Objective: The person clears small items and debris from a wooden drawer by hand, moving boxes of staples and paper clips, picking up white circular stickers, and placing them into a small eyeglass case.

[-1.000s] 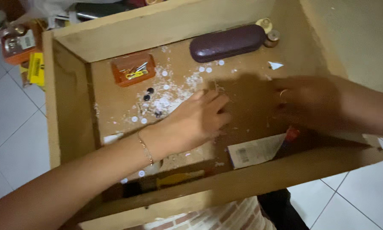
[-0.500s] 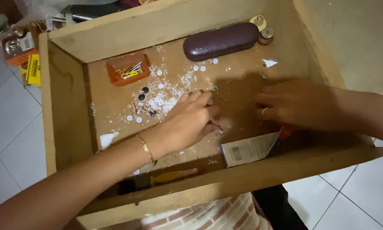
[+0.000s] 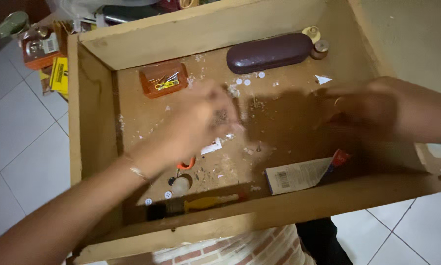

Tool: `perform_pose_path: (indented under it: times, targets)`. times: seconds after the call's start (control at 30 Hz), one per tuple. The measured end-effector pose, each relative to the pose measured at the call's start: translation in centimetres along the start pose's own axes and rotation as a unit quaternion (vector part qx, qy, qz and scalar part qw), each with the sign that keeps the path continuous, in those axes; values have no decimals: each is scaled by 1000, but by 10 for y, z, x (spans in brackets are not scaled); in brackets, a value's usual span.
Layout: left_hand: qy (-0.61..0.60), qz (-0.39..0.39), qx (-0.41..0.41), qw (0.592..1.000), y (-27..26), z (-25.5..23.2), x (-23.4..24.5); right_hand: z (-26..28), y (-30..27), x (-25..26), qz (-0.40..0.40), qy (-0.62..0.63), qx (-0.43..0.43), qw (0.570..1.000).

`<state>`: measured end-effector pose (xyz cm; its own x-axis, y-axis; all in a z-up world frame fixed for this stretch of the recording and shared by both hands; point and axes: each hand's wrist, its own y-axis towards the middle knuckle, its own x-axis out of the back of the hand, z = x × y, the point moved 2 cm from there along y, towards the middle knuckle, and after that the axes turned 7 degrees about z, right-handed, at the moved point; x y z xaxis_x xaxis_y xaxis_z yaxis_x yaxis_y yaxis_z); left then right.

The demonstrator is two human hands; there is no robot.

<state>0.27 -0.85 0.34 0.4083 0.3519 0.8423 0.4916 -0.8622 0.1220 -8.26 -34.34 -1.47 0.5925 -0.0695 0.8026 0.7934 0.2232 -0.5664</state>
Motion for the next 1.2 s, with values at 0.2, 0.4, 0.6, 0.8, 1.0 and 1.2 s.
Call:
perform_pose_path:
  times: [0.2, 0.4, 0.6, 0.8, 1.0, 1.2]
  targets:
    - [181, -37, -206, 961, 8, -16, -54, 3, 4, -9, -92, 67, 100, 988]
    - [161, -10, -144, 976, 9, -12, -76, -17, 7, -27, -94, 169, 59, 979]
    - [182, 12, -111, 977, 12, -10, -75, -30, 31, -26, -140, 127, 198, 962]
    - [141, -27, -102, 984, 17, 4, -43, 5, -4, 2, -68, 150, -6, 986]
    - [26, 61, -91, 994, 25, -1, -67, 4, -10, -3, -143, 166, 215, 952]
    - [130, 71, -142, 979, 37, 4, -99, 10, -5, -2, -121, 108, 144, 976]
